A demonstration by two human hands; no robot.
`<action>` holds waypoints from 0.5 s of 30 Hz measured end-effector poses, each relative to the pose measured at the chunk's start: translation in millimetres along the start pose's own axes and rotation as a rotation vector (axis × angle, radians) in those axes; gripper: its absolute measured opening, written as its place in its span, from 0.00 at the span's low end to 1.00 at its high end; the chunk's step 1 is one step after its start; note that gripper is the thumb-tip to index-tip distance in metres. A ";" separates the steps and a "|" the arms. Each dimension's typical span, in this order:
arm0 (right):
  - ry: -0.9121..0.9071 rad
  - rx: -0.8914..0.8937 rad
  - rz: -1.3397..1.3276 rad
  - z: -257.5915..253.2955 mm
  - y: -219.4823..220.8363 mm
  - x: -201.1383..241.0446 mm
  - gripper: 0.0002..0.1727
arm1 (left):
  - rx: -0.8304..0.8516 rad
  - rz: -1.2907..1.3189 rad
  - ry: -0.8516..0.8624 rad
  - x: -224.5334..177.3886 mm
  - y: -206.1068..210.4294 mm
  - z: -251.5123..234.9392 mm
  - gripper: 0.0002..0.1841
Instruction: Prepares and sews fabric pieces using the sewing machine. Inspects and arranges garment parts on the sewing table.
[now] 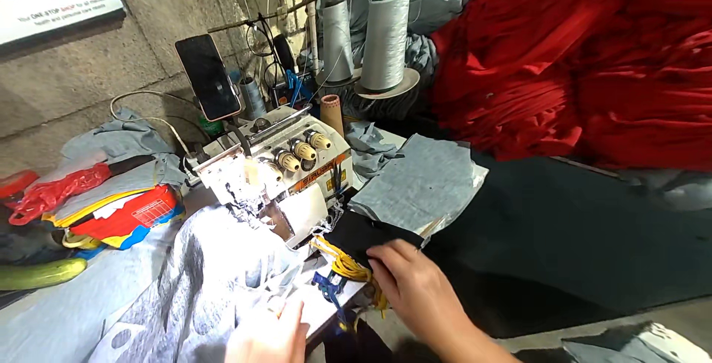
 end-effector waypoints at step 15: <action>0.167 0.425 0.170 -33.5 17.9 -9.4 0.06 | -0.314 -0.193 -0.281 83.6 -44.5 14.1 0.21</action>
Point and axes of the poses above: each hand's wrist, its own z-axis away from the middle knuckle, its own y-axis out of the palm, x = y × z, the point moved 5 cm from there along -z, towards the middle knuckle, and after that the axes turned 4 degrees about -y, right-handed, at the moved point
